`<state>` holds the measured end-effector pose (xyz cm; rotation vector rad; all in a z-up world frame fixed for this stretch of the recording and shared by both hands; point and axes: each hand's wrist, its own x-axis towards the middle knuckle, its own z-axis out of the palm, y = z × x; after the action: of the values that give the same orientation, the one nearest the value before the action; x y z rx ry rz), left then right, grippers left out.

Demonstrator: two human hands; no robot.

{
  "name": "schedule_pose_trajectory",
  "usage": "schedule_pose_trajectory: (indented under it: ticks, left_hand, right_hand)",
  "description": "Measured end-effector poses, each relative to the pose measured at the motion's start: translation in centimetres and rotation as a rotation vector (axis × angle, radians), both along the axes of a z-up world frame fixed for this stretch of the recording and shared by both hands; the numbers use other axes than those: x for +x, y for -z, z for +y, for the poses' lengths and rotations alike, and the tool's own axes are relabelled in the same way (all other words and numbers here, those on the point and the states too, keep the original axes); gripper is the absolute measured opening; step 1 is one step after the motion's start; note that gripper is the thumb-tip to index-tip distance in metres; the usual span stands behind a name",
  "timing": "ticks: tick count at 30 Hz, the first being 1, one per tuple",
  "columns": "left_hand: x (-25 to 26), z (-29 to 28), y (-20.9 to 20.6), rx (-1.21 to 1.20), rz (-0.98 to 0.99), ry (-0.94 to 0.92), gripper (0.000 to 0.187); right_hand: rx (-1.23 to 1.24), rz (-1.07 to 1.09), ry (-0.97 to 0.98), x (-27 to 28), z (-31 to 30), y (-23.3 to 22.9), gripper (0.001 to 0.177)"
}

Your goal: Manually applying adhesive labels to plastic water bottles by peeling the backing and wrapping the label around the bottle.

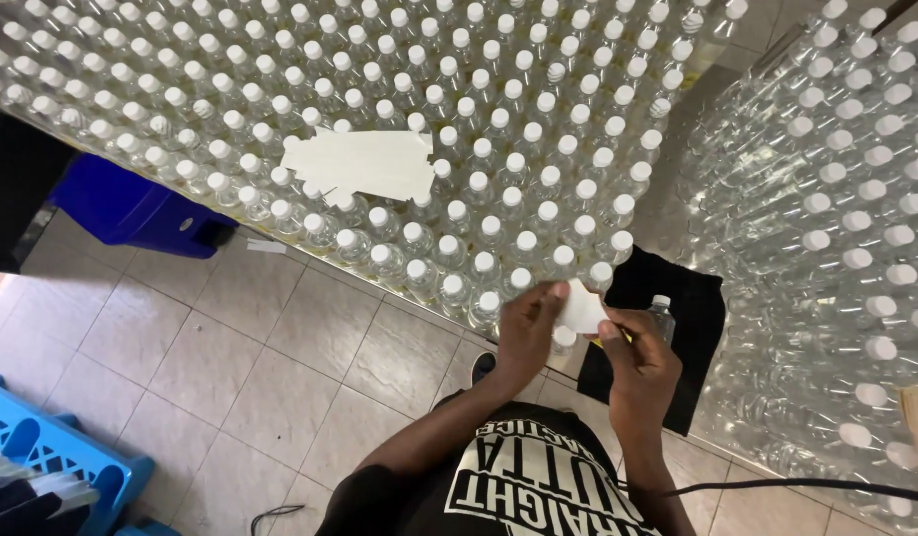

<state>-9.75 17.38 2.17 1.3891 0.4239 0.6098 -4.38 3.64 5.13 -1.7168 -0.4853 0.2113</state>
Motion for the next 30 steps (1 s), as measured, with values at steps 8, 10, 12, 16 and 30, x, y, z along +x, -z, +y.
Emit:
schedule_pose_trajectory:
  ticks: [8, 10, 12, 16, 30]
  left_hand:
    - [-0.2, 21.4, 5.0, 0.294, 0.252, -0.752, 0.038]
    - [-0.9, 27.1, 5.3, 0.424, 0.239, -0.846, 0.036]
    - [-1.7, 32.4, 6.7, 0.554, 0.227, -0.927, 0.036]
    - [-3.8, 40.8, 11.3, 0.865, 0.241, -1.041, 0.015]
    - [1.1, -5.8, 1.4, -0.423, 0.183, 0.238, 0.044]
  right_hand:
    - [0.772, 0.074, 0.316, 4.2, -5.0, 3.9, 0.015]
    - [0.668, 0.067, 0.395, 4.6, -6.1, 3.0, 0.014]
    - [0.559, 0.062, 0.483, 5.0, -7.4, 2.7, 0.012]
    - [0.373, -0.099, 0.522, 6.3, -10.0, 3.4, 0.028]
    - [-0.011, -0.708, 0.175, 4.5, -13.7, 0.6, 0.017]
